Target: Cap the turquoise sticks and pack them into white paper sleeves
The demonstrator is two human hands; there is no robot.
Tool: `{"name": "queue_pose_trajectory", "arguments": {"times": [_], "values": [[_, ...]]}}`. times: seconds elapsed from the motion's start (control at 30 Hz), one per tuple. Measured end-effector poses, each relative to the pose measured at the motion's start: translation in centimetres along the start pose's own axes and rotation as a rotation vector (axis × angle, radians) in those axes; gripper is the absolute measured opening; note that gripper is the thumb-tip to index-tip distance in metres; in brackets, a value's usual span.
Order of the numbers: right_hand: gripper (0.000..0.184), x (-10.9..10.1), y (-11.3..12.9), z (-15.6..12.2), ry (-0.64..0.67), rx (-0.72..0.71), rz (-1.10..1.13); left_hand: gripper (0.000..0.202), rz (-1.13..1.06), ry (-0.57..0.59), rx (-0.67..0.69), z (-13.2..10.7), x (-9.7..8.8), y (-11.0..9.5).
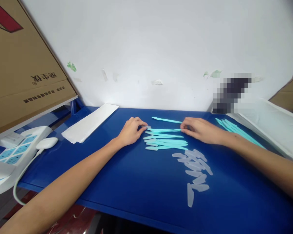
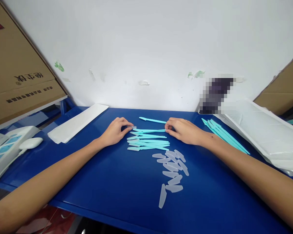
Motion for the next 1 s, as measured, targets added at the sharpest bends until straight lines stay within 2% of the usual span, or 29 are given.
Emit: {"name": "queue_pose_trajectory", "arguments": {"times": [0.17, 0.37, 0.53, 0.7, 1.0], "values": [[0.030, 0.3, 0.2, -0.2, 0.030, 0.020, -0.055, 0.028, -0.007, -0.003, 0.000, 0.0, 0.0, 0.0], [0.025, 0.8, 0.5, -0.3, 0.120, 0.104, -0.018, 0.026, -0.014, -0.015, -0.006, 0.0, -0.1, 0.1], [0.025, 1.4, 1.6, -0.2, 0.193, 0.062, -0.060, 0.027, -0.009, -0.018, -0.043, 0.1, -0.1, 0.9], [0.022, 1.5, 2.0, -0.4, 0.173, 0.014, -0.188, 0.027, 0.022, -0.049, -0.120, 0.1, -0.3, 2.0], [0.024, 0.7, 1.5, -0.8, 0.118, -0.007, -0.131, 0.026, -0.016, 0.011, -0.123, 0.1, -0.1, 2.2]]}}
Point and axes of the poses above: each hand's wrist, its own z-axis towards the middle knuckle, its own x-axis out of the palm, y = z × x, the point moved 10 cm from there along z, towards the middle knuckle, and after that the axes turned 7 degrees about y, right-handed, at the moved point
